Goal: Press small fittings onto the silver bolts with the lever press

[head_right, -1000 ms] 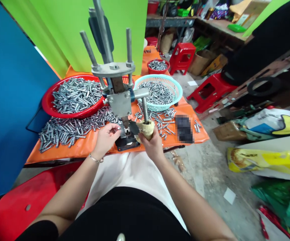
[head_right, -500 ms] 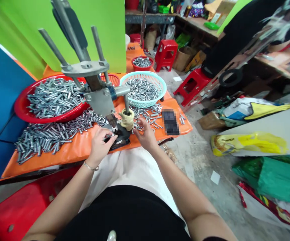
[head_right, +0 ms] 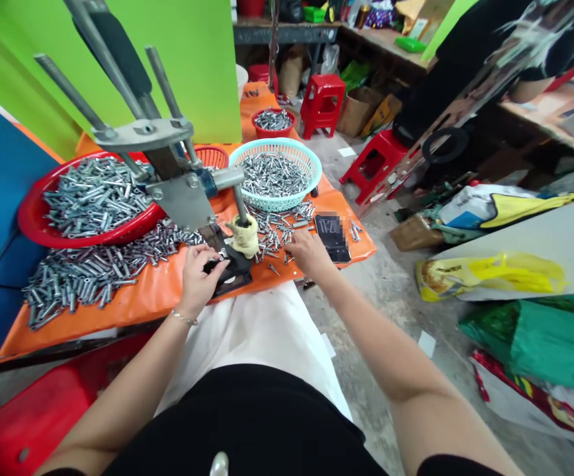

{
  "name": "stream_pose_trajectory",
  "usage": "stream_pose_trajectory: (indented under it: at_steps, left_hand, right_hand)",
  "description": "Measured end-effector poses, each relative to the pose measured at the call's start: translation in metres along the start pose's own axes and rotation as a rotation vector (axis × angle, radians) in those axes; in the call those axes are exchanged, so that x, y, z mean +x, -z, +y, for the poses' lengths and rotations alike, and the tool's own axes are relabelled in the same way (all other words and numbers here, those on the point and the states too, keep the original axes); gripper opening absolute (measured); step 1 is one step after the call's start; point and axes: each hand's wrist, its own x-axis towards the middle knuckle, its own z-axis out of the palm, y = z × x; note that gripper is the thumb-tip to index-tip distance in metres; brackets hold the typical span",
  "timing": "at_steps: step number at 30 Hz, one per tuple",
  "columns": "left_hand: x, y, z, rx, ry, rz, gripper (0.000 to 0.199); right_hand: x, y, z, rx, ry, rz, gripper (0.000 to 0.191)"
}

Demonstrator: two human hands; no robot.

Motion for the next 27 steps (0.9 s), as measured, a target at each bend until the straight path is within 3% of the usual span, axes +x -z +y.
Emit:
stream_pose_trajectory:
  at_steps: [5,9,12,14,16,19,27]
  left_hand:
    - [0.004,0.0,-0.005,0.026,0.009,-0.047,0.009]
    - [-0.002,0.005,-0.001,-0.012,-0.008,-0.027,0.006]
    - [-0.017,0.01,0.013,-0.078,0.024,-0.024,0.004]
    - [-0.026,0.012,0.024,-0.129,0.079,-0.085,0.004]
    - [-0.031,0.012,0.033,-0.166,0.128,-0.134,0.005]
    - [-0.031,0.013,0.041,-0.171,0.134,-0.142,0.008]
    - [-0.028,0.02,0.047,-0.189,0.087,-0.158,0.002]
  right_hand:
    - [0.017,0.02,0.008,0.043,0.182,-0.123,0.021]
    - [0.012,0.023,-0.001,0.152,0.155,-0.08,0.015]
    - [-0.005,0.019,-0.036,0.354,0.023,0.074,0.024]
    - [-0.014,0.017,-0.071,0.741,-0.08,0.149,0.036]
    - [-0.017,0.016,-0.105,1.124,-0.137,0.12,0.036]
    - [-0.01,0.017,-0.137,1.394,-0.191,0.064,0.034]
    - [-0.002,0.014,-0.141,1.315,-0.187,0.146,0.029]
